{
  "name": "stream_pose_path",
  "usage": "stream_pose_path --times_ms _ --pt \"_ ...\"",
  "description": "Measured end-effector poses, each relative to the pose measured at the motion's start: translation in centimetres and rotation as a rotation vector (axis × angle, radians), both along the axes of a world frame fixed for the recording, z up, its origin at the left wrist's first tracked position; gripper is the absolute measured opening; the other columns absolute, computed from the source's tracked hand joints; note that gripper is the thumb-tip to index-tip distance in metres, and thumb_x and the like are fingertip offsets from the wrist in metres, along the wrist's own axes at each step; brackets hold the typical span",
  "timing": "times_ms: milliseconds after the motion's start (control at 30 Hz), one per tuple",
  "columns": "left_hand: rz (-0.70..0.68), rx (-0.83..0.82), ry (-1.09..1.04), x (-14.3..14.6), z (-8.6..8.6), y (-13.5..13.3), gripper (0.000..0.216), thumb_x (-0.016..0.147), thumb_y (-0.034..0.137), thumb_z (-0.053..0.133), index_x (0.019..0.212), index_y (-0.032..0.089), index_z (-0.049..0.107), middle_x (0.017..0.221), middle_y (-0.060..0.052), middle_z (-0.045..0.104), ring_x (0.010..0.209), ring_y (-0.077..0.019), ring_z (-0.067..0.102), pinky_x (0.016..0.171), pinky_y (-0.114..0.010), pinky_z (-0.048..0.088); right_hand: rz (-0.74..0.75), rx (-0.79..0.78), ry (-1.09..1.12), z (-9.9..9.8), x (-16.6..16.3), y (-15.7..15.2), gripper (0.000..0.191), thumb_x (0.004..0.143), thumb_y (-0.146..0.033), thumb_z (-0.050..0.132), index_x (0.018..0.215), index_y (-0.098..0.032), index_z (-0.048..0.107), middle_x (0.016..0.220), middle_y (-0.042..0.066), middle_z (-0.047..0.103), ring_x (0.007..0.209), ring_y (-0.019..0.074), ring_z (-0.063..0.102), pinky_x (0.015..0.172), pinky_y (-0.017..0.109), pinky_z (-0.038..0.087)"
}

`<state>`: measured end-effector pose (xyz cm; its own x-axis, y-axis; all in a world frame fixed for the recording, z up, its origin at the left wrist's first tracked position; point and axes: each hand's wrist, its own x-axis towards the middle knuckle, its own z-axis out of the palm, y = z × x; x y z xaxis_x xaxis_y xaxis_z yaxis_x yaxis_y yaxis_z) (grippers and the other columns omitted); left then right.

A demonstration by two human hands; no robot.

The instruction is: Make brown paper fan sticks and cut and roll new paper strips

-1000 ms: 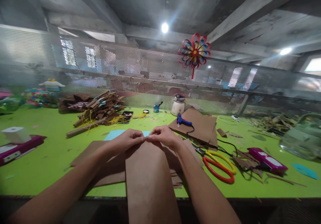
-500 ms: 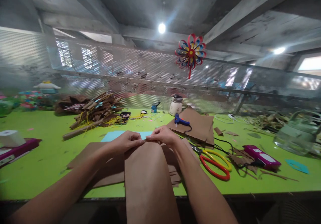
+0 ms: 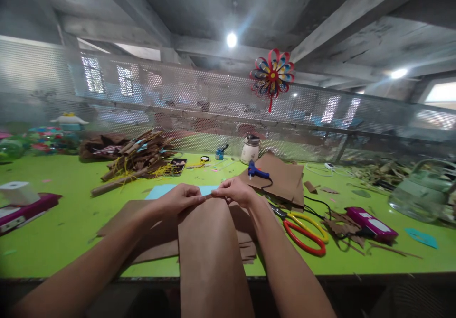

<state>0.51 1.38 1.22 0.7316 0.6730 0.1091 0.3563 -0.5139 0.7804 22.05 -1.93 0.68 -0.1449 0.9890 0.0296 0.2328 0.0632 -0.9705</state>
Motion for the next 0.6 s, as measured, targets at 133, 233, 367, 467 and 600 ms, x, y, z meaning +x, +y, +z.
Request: stream_pose_path --times_ms 133,233,367,467,600 --pt "-0.030 -0.089 -0.004 -0.5 0.1 0.6 0.041 0.076 0.055 0.056 0.064 0.016 0.053 0.049 0.004 0.047 0.045 -0.0080 0.038 0.046 -0.022 0.026 -0.054 0.035 0.036 0.3 0.3 -0.1 0.041 0.049 -0.048 0.082 0.056 -0.012 0.064 0.046 -0.004 0.048 0.044 0.0048 0.035 0.041 0.021 0.026" --pt "-0.048 -0.148 -0.028 -0.9 0.2 0.8 0.043 0.076 0.056 0.056 0.062 0.016 0.054 0.050 0.003 0.049 0.047 -0.0086 0.041 0.049 -0.022 0.029 -0.072 0.066 0.057 0.6 0.7 -0.3 0.039 0.049 -0.046 0.082 0.057 -0.012 0.065 0.045 -0.005 0.047 0.044 0.0046 0.033 0.042 0.021 0.025" --pt "-0.035 -0.268 -0.104 -1.2 0.4 0.7 0.040 0.073 0.054 0.061 0.066 0.015 0.058 0.056 0.003 0.051 0.051 -0.0092 0.045 0.052 -0.023 0.037 -0.087 0.103 0.073 1.0 1.3 -0.5 0.038 0.051 -0.045 0.081 0.057 -0.011 0.065 0.046 -0.005 0.047 0.044 0.0049 0.034 0.044 0.022 0.026" --pt "-0.010 -0.362 -0.154 -1.2 0.5 0.6 0.036 0.069 0.051 0.067 0.067 0.015 0.059 0.058 0.004 0.049 0.051 -0.0091 0.048 0.052 -0.023 0.040 -0.099 0.119 0.070 1.1 1.8 -0.6 0.037 0.052 -0.044 0.080 0.059 -0.011 0.066 0.047 -0.003 0.049 0.045 0.0056 0.036 0.045 0.023 0.027" --pt "0.005 -0.419 -0.188 -1.2 0.5 0.5 0.035 0.067 0.048 0.071 0.067 0.015 0.059 0.058 0.005 0.049 0.051 -0.0097 0.051 0.053 -0.025 0.043 -0.082 0.161 0.052 1.1 2.2 -0.5 0.035 0.054 -0.044 0.079 0.059 -0.011 0.067 0.048 -0.003 0.051 0.047 0.0063 0.038 0.046 0.023 0.027"
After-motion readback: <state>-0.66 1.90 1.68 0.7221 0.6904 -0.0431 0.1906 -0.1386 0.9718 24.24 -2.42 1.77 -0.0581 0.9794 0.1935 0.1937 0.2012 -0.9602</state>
